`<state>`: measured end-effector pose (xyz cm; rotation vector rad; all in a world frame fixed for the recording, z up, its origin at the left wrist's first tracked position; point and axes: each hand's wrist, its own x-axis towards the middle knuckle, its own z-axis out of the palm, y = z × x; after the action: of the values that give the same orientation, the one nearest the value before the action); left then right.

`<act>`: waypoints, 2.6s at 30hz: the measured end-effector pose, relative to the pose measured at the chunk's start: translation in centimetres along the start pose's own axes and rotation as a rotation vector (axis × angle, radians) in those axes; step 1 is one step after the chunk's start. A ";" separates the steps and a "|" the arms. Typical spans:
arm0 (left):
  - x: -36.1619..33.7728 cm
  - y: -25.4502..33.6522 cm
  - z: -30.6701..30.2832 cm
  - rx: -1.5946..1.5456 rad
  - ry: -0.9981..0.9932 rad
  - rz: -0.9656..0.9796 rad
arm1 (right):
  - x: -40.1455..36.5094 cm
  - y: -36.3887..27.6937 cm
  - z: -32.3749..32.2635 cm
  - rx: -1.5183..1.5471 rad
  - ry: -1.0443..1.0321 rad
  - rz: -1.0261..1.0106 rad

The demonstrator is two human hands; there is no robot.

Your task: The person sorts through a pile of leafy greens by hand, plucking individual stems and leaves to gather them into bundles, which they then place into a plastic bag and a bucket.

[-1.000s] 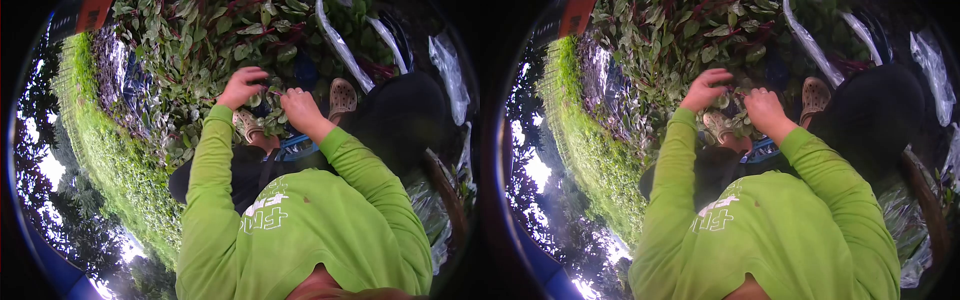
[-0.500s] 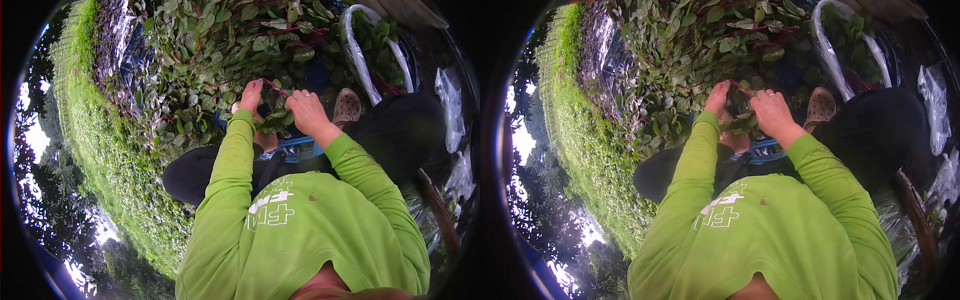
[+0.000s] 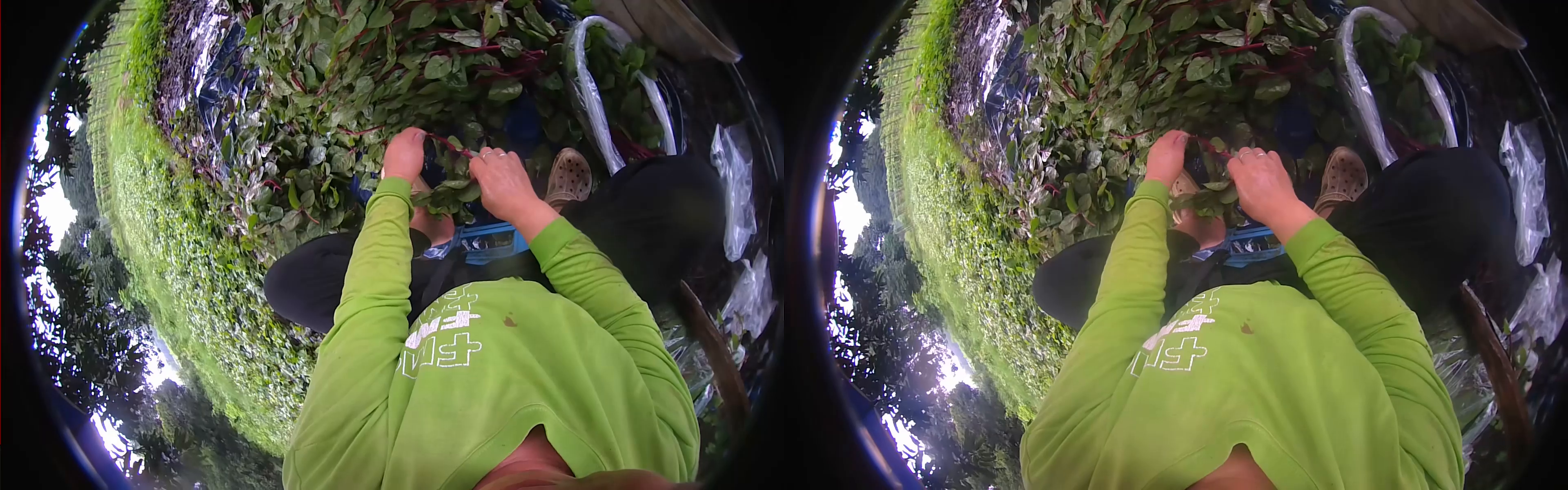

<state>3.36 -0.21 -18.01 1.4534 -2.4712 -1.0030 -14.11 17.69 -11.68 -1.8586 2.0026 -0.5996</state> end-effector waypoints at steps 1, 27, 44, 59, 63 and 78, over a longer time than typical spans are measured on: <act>-0.3 -0.1 0.0 -0.144 -0.065 -0.136 | 0.1 0.0 0.1 0.007 0.011 -0.013; -0.8 -8.1 -3.0 0.882 0.018 -0.199 | 0.3 -1.4 0.4 0.133 -0.057 -0.108; 11.8 15.3 10.8 0.505 -0.004 0.518 | -1.9 3.7 -0.2 -0.214 0.012 0.362; 9.6 11.2 12.6 0.652 -0.095 0.738 | -2.5 4.4 0.9 -0.262 0.071 0.285; 9.3 8.6 13.9 0.609 -0.079 0.773 | -2.5 4.3 0.5 -0.207 0.020 0.301; 6.4 5.6 4.6 -0.380 -1.090 0.159 | -2.6 3.6 0.2 -0.243 0.022 0.183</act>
<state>-6.11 -1.35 -19.73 0.6063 -2.6001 -2.5280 -16.84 20.45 -13.82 -1.7759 2.3157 -0.3392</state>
